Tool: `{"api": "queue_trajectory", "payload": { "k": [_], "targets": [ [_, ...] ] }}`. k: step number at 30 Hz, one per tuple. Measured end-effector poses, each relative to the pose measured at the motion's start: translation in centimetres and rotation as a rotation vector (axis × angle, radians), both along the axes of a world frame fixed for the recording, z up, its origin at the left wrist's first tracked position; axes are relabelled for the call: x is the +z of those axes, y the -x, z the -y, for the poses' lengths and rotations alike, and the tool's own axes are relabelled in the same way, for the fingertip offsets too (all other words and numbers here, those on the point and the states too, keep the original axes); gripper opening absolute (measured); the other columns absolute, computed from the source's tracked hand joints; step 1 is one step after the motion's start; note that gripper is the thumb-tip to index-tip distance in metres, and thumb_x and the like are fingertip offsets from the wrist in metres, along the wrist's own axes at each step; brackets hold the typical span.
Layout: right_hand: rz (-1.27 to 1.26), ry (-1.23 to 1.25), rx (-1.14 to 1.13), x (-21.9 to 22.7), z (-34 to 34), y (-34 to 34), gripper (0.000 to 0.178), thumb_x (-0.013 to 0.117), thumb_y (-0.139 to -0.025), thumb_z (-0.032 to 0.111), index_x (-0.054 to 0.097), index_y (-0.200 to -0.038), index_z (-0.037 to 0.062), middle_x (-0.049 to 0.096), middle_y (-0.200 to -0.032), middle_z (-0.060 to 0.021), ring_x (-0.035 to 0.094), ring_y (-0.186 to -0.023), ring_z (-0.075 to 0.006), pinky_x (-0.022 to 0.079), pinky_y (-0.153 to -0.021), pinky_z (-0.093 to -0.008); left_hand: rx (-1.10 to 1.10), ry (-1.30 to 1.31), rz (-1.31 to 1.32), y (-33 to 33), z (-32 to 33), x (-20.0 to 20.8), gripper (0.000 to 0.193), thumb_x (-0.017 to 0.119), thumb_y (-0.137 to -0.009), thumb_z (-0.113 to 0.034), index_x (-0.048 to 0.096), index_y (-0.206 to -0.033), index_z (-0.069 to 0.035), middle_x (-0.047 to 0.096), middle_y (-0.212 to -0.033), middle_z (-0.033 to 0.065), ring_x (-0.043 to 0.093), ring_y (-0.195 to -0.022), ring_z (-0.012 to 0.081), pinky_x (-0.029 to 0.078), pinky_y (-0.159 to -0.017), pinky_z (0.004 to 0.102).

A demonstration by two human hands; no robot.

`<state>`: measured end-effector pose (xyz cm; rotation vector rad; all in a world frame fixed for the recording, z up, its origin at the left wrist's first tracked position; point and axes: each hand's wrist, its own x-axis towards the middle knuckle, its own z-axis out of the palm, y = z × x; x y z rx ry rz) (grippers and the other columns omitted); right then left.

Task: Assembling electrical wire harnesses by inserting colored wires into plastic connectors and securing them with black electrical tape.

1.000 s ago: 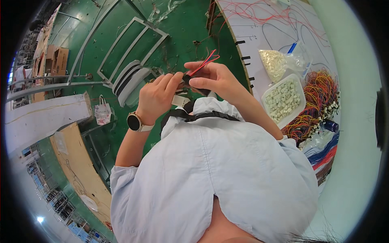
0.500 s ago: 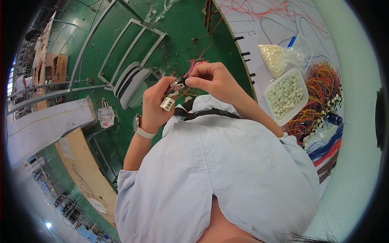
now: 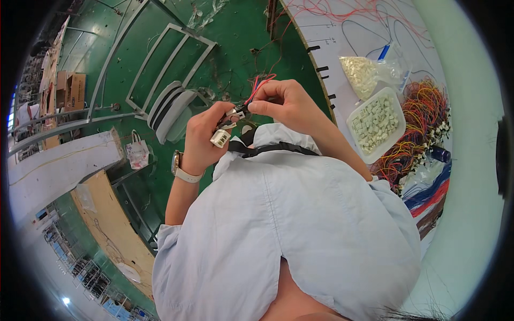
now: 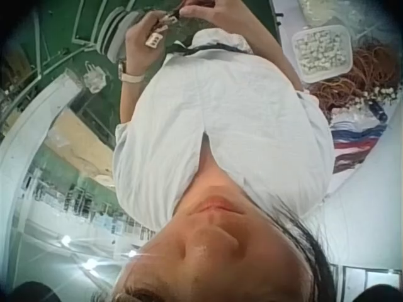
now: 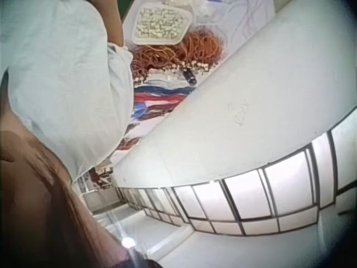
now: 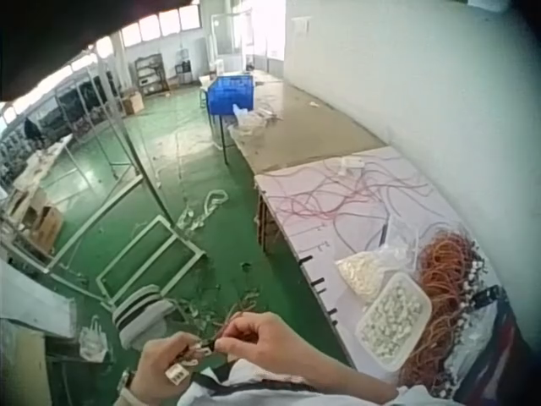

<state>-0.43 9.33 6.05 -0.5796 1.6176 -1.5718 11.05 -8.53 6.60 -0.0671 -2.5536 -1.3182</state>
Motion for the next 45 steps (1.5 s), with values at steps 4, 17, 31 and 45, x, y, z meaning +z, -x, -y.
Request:
{"api": "queue_trajectory", "payload": {
  "k": [4, 17, 31, 45],
  "targets": [
    [-0.041, 0.004, -0.041, 0.7, 0.3, -1.1, 0.018, 0.068, -0.084, 0.014, 0.062, -0.080, -0.0020, 0.053, -0.069, 0.0040, 0.046, -0.063, -0.0018, 0.037, -0.055, -0.0188, 0.004, -0.066, 0.043, 0.0, 0.0, 0.1, 0.008, 0.059, -0.085, -0.002, 0.057, -0.093, 0.001, 0.054, -0.067, 0.0067, 0.049, -0.056, 0.0158, 0.038, -0.053, 0.0264],
    [-0.022, 0.054, -0.174, -1.8, 1.6, -3.2, 0.016, 0.062, -0.089, 0.012, 0.062, -0.086, -0.0042, 0.058, -0.086, -0.0017, 0.053, -0.072, -0.0054, 0.046, -0.066, -0.0215, 0.268, -0.125, -0.085, 0.5, -1.7, -2.2, 0.009, 0.059, -0.086, -0.002, 0.057, -0.094, 0.000, 0.055, -0.064, 0.0063, 0.048, -0.052, 0.0133, 0.037, -0.049, 0.0257],
    [-0.014, 0.237, -0.223, -3.8, 2.0, -3.0, 0.047, 0.056, -0.089, 0.001, 0.041, -0.133, -0.0056, 0.058, -0.112, -0.0083, 0.057, -0.105, -0.0132, 0.048, -0.089, -0.0264, 0.183, -0.786, 0.224, 0.4, -1.7, -2.1, 0.025, 0.048, -0.099, -0.028, 0.055, -0.092, -0.005, 0.041, -0.061, -0.0068, 0.030, -0.053, -0.0002, 0.022, -0.046, 0.0188],
    [0.259, 0.213, -0.411, -2.5, 2.6, -1.6, 0.036, 0.069, -0.082, 0.015, 0.063, -0.112, -0.0040, 0.068, -0.092, -0.0064, 0.065, -0.077, -0.0112, 0.053, -0.069, -0.0232, -0.123, -0.105, 0.157, 1.1, -0.7, -0.8, 0.022, 0.060, -0.077, 0.003, 0.057, -0.098, -0.001, 0.060, -0.072, 0.0154, 0.058, -0.061, 0.0326, 0.044, -0.054, 0.0342]
  ]
}}
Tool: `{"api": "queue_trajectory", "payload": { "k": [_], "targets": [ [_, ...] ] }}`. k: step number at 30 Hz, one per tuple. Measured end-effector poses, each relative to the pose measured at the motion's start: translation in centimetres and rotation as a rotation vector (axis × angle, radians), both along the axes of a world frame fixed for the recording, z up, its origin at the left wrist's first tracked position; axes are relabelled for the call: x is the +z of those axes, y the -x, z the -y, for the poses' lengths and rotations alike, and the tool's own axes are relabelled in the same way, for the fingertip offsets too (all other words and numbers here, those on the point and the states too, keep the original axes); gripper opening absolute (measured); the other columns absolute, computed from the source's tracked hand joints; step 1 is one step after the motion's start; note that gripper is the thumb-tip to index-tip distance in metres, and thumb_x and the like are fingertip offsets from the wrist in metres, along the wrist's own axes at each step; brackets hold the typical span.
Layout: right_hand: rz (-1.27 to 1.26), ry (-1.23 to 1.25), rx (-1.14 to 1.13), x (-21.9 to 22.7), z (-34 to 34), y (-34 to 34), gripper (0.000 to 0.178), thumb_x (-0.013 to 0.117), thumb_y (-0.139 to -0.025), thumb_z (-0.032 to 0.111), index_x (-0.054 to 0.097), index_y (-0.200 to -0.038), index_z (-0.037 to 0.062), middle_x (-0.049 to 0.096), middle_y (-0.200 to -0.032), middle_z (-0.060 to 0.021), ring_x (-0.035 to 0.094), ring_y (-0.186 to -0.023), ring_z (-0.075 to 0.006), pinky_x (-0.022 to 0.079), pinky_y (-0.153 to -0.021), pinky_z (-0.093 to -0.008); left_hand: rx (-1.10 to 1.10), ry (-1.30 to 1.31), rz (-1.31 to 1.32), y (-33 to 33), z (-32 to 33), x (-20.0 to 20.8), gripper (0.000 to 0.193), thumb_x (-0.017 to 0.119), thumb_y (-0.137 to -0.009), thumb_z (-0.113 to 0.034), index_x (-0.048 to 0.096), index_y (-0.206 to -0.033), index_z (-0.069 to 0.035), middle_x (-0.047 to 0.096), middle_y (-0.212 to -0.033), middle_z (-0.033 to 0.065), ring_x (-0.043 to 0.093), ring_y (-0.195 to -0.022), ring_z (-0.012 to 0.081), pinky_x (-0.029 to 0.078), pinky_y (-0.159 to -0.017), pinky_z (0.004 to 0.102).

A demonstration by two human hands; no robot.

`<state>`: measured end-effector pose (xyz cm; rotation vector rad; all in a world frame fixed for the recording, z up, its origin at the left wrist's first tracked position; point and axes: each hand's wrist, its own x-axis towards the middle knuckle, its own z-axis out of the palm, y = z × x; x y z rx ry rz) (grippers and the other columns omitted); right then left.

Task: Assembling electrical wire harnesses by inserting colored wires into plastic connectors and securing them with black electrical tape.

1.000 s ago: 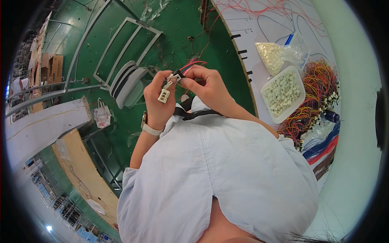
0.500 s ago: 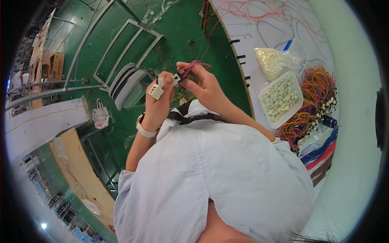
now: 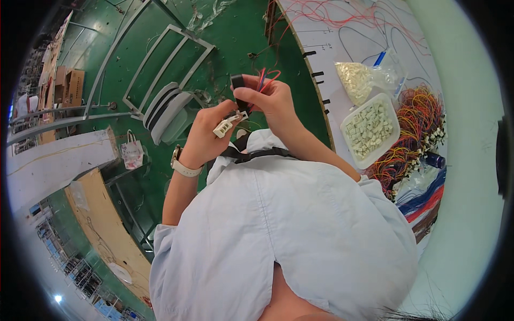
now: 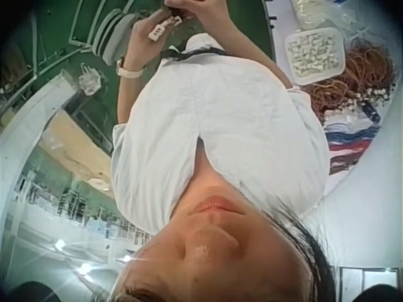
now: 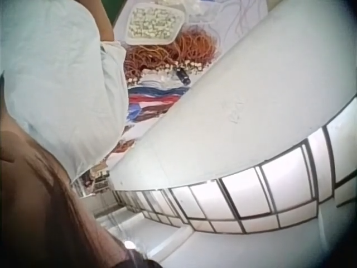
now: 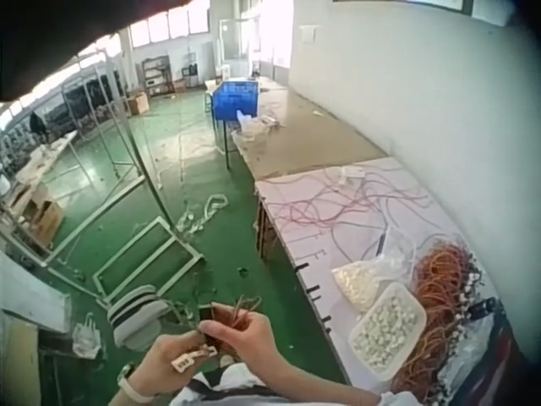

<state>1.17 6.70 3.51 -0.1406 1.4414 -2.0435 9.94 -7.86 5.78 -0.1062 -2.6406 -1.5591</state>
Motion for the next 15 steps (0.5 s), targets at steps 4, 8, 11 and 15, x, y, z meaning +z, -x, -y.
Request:
{"api": "queue_trajectory", "payload": {
  "k": [4, 8, 11, 15],
  "targets": [
    [0.011, 0.177, 0.141, -0.4, -0.2, 0.8, 0.031, 0.063, -0.087, 0.017, 0.062, -0.110, -0.0028, 0.066, -0.099, -0.0091, 0.064, -0.085, -0.0128, 0.052, -0.075, -0.0254, 0.058, 0.149, -0.140, -0.3, 0.0, -0.8, 0.031, 0.064, -0.070, 0.002, 0.057, -0.100, -0.003, 0.062, -0.075, 0.0130, 0.061, -0.065, 0.0301, 0.046, -0.055, 0.0347],
    [0.391, 0.361, 0.342, 0.4, -1.9, 2.4, 0.021, 0.059, -0.090, 0.017, 0.058, -0.104, 0.0018, 0.063, -0.108, -0.0100, 0.063, -0.087, -0.0136, 0.051, -0.079, -0.0272, 0.139, 0.356, -0.164, -0.8, 0.8, -1.0, 0.035, 0.069, -0.067, -0.004, 0.057, -0.100, -0.005, 0.063, -0.080, 0.0101, 0.062, -0.069, 0.0275, 0.048, -0.056, 0.0338],
    [0.254, 0.115, 0.480, 0.1, -2.8, 2.4, 0.033, 0.063, -0.086, 0.016, 0.053, -0.114, 0.0013, 0.062, -0.094, -0.0048, 0.060, -0.082, -0.0111, 0.049, -0.077, -0.0249, 0.055, 0.607, -0.261, -1.1, 1.5, -1.9, 0.041, 0.074, -0.068, -0.014, 0.056, -0.104, -0.007, 0.064, -0.090, 0.0059, 0.065, -0.077, 0.0240, 0.051, -0.058, 0.0329],
    [-0.022, 0.025, 0.497, 1.0, -2.9, 1.8, 0.053, 0.066, -0.085, 0.011, 0.043, -0.130, -0.0039, 0.060, -0.094, -0.0036, 0.055, -0.075, -0.0086, 0.045, -0.066, -0.0222, 0.031, 0.586, -0.205, -0.7, 1.1, -1.0, 0.044, 0.073, -0.069, -0.014, 0.055, -0.109, -0.007, 0.064, -0.094, 0.0054, 0.065, -0.080, 0.0227, 0.052, -0.059, 0.0311]
  ]
}}
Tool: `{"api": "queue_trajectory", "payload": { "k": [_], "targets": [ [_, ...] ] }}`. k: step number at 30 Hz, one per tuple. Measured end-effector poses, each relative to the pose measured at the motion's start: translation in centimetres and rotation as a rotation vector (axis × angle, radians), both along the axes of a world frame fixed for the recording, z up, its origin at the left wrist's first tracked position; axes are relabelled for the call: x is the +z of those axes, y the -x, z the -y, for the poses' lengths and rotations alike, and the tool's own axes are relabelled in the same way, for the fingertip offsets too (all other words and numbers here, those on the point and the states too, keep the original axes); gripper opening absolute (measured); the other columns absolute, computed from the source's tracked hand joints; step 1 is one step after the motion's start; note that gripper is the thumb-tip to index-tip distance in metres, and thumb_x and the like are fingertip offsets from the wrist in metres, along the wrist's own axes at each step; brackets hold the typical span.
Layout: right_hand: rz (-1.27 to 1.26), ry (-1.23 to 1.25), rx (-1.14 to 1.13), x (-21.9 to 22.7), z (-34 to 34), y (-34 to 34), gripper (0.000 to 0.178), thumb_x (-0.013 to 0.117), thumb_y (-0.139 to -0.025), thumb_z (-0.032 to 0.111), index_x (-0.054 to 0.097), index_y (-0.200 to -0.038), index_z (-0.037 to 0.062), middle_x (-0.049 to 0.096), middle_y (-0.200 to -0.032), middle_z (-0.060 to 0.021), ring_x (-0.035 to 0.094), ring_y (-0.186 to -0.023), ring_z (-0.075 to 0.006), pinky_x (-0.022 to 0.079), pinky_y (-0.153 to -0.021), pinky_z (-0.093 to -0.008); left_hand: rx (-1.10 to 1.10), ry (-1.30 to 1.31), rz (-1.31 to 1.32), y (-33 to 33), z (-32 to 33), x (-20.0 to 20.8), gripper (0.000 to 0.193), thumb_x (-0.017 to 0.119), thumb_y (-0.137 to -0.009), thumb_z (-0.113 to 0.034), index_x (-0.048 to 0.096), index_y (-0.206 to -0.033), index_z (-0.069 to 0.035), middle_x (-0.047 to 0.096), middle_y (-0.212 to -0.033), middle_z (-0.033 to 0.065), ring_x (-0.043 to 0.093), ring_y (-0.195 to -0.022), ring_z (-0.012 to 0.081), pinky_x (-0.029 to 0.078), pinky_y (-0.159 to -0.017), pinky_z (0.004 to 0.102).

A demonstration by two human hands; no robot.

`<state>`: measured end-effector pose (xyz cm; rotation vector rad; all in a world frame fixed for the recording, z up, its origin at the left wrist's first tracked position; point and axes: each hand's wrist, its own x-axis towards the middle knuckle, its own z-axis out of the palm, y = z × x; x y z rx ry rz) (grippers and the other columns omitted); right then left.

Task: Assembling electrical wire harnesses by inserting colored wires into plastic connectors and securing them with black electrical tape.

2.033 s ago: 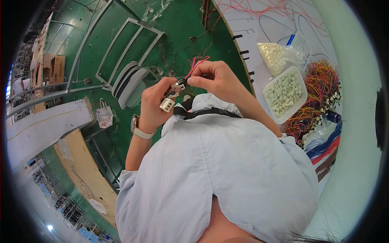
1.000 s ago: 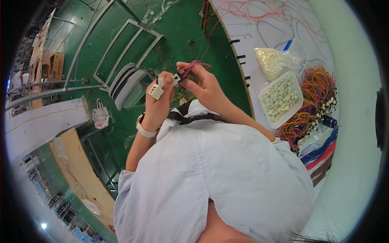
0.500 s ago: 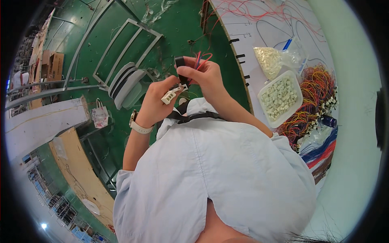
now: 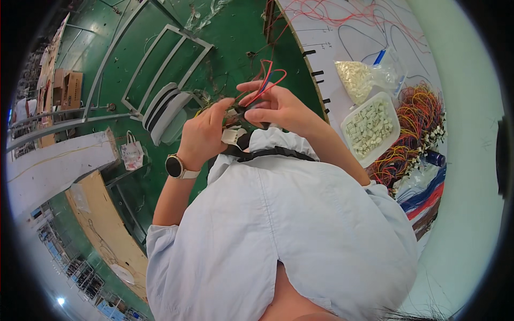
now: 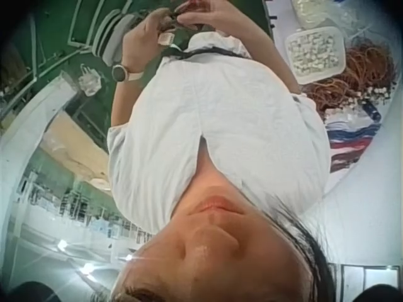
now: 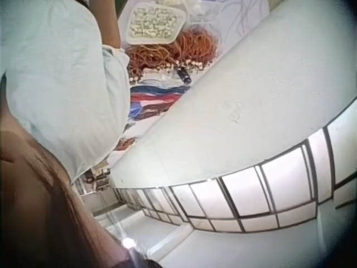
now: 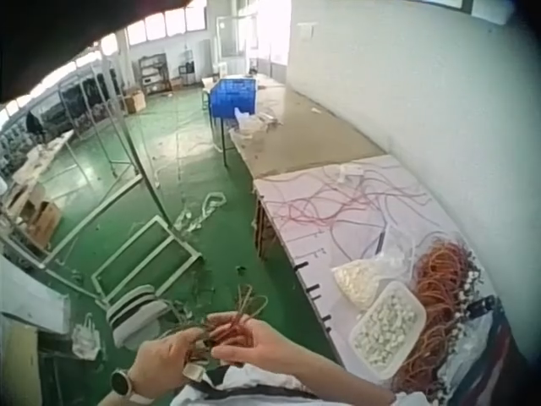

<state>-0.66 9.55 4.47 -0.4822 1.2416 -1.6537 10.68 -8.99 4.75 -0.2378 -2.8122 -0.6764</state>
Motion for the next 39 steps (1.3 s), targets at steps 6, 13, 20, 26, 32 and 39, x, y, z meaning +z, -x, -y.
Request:
{"api": "queue_trajectory", "payload": {
  "k": [6, 13, 20, 26, 32, 39],
  "targets": [
    [-0.038, -0.068, -0.046, -0.1, 0.4, -0.3, 0.055, 0.066, -0.088, 0.015, 0.040, -0.132, -0.0051, 0.060, -0.100, -0.0046, 0.055, -0.078, -0.0071, 0.045, -0.068, -0.0218, -0.119, 0.127, 0.170, 0.8, 0.4, 0.5, 0.051, 0.074, -0.065, -0.013, 0.054, -0.112, -0.008, 0.064, -0.097, 0.0049, 0.065, -0.081, 0.0222, 0.052, -0.061, 0.0313],
    [-0.009, -0.061, -0.161, -1.7, 1.3, -1.0, 0.041, 0.059, -0.092, 0.020, 0.051, -0.125, -0.0041, 0.060, -0.099, -0.0024, 0.055, -0.081, -0.0061, 0.045, -0.071, -0.0208, 0.121, -0.205, 0.047, 1.1, -0.8, -0.1, 0.040, 0.069, -0.062, -0.004, 0.058, -0.100, -0.006, 0.063, -0.079, 0.0088, 0.063, -0.068, 0.0270, 0.049, -0.057, 0.0321],
    [-0.132, -0.127, -0.164, -3.3, 1.6, -1.1, 0.014, 0.061, -0.089, 0.013, 0.063, -0.092, -0.0006, 0.059, -0.085, 0.0018, 0.050, -0.073, -0.0035, 0.042, -0.066, -0.0195, 0.228, -0.437, 0.010, 0.8, -0.8, -0.6, 0.023, 0.064, -0.073, -0.001, 0.057, -0.095, -0.002, 0.059, -0.070, 0.0098, 0.057, -0.058, 0.0225, 0.043, -0.052, 0.0299],
    [-0.380, -0.173, -0.262, -0.9, 1.8, -1.9, 0.017, 0.064, -0.086, 0.015, 0.061, -0.085, -0.0024, 0.053, -0.080, 0.0016, 0.045, -0.066, -0.0046, 0.037, -0.059, -0.0215, 0.206, -0.882, 0.103, 0.4, -0.6, -1.0, 0.009, 0.057, -0.087, -0.005, 0.057, -0.094, 0.002, 0.054, -0.063, 0.0057, 0.048, -0.054, 0.0115, 0.036, -0.050, 0.0259],
    [-0.445, -0.187, -0.300, -0.2, 1.8, -2.4, 0.019, 0.064, -0.085, 0.015, 0.059, -0.083, -0.0033, 0.052, -0.081, 0.0006, 0.043, -0.065, -0.0051, 0.036, -0.057, -0.0221, 0.330, -0.719, -0.106, 0.5, -2.5, -1.5, 0.010, 0.057, -0.091, -0.008, 0.058, -0.094, 0.001, 0.051, -0.063, 0.0003, 0.042, -0.056, 0.0056, 0.032, -0.050, 0.0231],
    [-0.497, -0.177, -0.299, 0.5, 2.0, -3.1, 0.016, 0.063, -0.086, 0.014, 0.059, -0.091, -0.0015, 0.051, -0.082, 0.0007, 0.043, -0.066, -0.0050, 0.036, -0.057, -0.0220, 0.281, -1.111, -0.028, -0.4, -2.2, -1.7, 0.016, 0.055, -0.094, -0.014, 0.057, -0.097, 0.001, 0.052, -0.072, -0.0044, 0.041, -0.060, 0.0035, 0.031, -0.052, 0.0201]
  ]
}}
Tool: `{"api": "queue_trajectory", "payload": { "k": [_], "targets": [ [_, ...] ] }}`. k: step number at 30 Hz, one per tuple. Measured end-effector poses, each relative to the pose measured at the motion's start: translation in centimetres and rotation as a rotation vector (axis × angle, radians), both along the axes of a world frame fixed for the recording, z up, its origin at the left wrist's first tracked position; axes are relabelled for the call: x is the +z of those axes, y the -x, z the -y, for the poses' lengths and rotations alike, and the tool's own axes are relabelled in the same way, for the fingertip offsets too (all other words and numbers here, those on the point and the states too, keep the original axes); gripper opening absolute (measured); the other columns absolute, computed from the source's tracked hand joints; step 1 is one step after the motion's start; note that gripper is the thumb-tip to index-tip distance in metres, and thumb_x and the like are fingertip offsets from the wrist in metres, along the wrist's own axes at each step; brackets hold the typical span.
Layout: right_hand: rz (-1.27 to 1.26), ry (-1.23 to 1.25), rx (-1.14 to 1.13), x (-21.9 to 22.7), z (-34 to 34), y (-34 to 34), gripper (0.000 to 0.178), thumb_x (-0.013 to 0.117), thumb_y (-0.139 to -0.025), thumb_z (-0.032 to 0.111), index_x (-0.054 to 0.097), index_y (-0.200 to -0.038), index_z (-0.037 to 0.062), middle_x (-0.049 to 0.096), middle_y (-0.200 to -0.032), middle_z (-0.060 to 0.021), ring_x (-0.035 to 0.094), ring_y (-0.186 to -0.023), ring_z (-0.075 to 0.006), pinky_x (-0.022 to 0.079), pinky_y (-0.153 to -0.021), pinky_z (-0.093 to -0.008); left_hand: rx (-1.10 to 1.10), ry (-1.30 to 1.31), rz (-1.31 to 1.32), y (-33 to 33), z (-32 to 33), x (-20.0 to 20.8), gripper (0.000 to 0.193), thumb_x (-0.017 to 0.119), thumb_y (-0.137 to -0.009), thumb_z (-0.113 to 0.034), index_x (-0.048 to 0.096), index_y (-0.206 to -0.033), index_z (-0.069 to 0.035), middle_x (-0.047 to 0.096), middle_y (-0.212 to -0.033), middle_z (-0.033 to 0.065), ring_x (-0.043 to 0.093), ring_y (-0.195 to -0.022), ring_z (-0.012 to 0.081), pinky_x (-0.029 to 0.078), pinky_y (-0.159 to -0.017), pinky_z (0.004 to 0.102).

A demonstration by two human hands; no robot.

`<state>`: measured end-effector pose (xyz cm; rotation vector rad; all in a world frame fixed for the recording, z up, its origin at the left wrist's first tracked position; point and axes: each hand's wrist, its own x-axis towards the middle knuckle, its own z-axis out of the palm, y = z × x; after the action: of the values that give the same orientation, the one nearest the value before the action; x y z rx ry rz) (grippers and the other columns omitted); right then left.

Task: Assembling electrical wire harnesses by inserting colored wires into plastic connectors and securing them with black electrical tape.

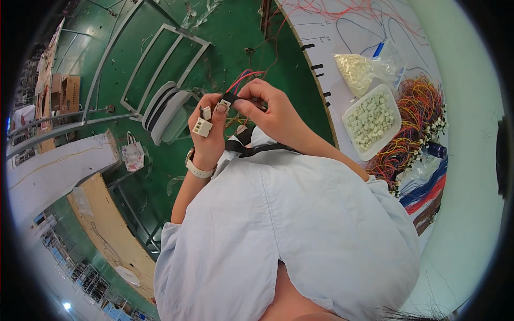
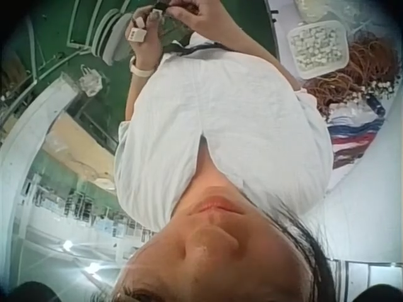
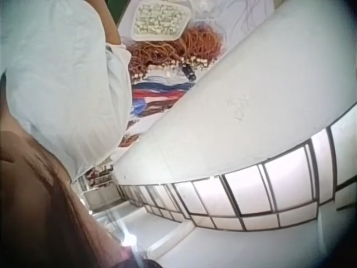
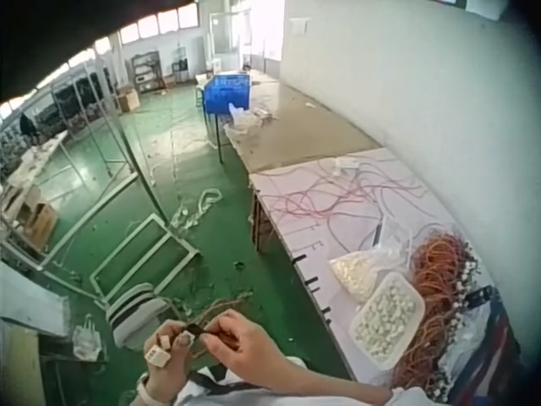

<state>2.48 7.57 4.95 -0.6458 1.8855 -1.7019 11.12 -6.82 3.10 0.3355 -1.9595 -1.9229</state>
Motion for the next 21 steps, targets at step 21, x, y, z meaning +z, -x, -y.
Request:
{"api": "queue_trajectory", "payload": {
  "k": [21],
  "targets": [
    [0.664, 0.466, 0.140, -0.8, -2.3, 1.9, 0.046, 0.064, -0.080, 0.005, 0.054, -0.123, -0.0067, 0.064, -0.106, -0.0089, 0.060, -0.096, -0.0113, 0.048, -0.087, -0.0243, -0.307, 0.538, 0.037, -0.4, 0.3, 2.4, 0.025, 0.072, -0.072, -0.003, 0.058, -0.092, -0.002, 0.063, -0.073, 0.0123, 0.063, -0.062, 0.0264, 0.048, -0.056, 0.0296]
  ]
}}
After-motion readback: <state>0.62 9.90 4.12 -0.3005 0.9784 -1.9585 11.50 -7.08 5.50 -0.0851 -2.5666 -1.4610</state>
